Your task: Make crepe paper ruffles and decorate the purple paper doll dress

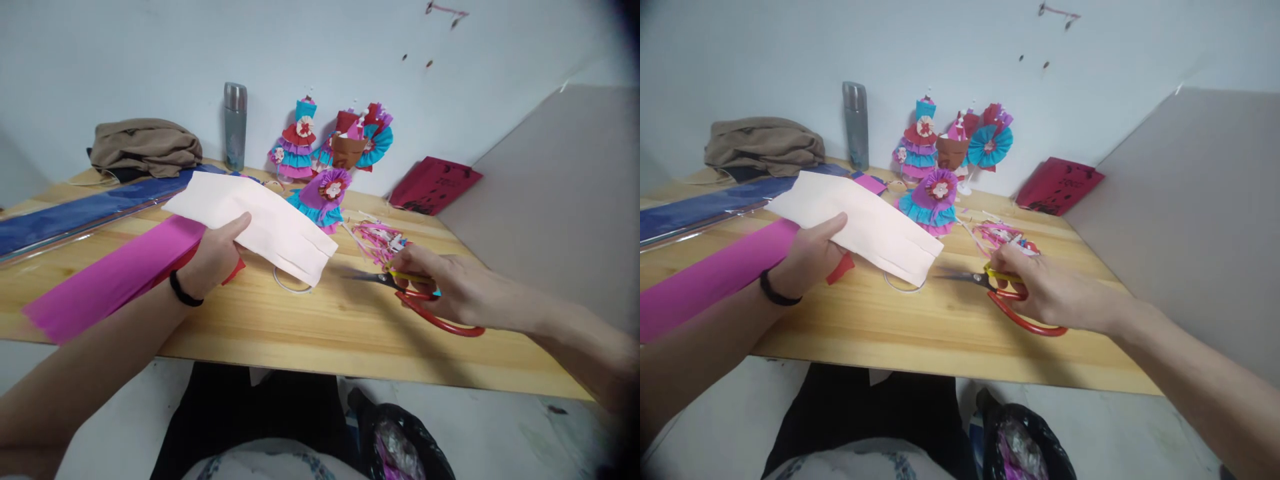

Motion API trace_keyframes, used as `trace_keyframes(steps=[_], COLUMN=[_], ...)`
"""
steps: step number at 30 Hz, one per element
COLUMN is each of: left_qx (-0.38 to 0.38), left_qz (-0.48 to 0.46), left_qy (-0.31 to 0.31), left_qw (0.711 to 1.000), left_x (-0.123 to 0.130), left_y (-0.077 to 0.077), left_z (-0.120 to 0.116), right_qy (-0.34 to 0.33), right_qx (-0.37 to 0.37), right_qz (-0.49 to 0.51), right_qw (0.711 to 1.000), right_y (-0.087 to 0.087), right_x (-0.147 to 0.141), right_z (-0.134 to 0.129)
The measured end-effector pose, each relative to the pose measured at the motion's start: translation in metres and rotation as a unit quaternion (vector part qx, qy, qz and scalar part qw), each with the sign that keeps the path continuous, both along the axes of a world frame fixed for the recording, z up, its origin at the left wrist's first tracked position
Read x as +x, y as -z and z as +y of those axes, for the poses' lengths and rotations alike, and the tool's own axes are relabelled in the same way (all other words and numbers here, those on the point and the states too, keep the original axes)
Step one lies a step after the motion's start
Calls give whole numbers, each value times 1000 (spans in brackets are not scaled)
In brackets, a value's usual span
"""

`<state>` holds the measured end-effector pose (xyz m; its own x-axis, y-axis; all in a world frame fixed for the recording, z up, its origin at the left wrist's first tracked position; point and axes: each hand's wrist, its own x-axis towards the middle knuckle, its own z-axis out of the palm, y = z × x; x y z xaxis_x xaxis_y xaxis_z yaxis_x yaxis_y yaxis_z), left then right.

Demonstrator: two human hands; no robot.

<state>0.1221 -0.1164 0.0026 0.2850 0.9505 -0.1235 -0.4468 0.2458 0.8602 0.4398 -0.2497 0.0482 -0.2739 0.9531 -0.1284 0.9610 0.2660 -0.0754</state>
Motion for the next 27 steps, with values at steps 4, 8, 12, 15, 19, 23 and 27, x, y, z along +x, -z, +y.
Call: trace_keyframes(steps=[4, 8, 12, 15, 19, 23, 27], left_qx=[-15, -38, -28, 1, 1, 22, 32], left_qz=[-16, -36, -50, -67, -93, -99, -93], left_qy=[-9, -13, -8, -5, 3, 22, 33], left_qw=[1000, 999, 998, 998, 996, 995, 995], left_x=[0, 4, 6, 6, 5, 4, 3], left_y=[-3, -6, -2, 4, 10, 14, 16], left_z=[-2, -9, -11, -9, -7, -4, -4], right_qy=[59, 12, 14, 46, 39, 30, -36], right_qx=[160, 313, 350, 309, 260, 268, 273], right_qz=[-123, -186, -131, -37, 25, 37, 44], right_qw=[978, 931, 927, 949, 964, 962, 960], right_y=[8, 18, 21, 20, 20, 27, 34], right_x=[-4, -6, -11, -19, -31, -35, -34], right_z=[-1, 1, 6, 11, 16, 19, 22])
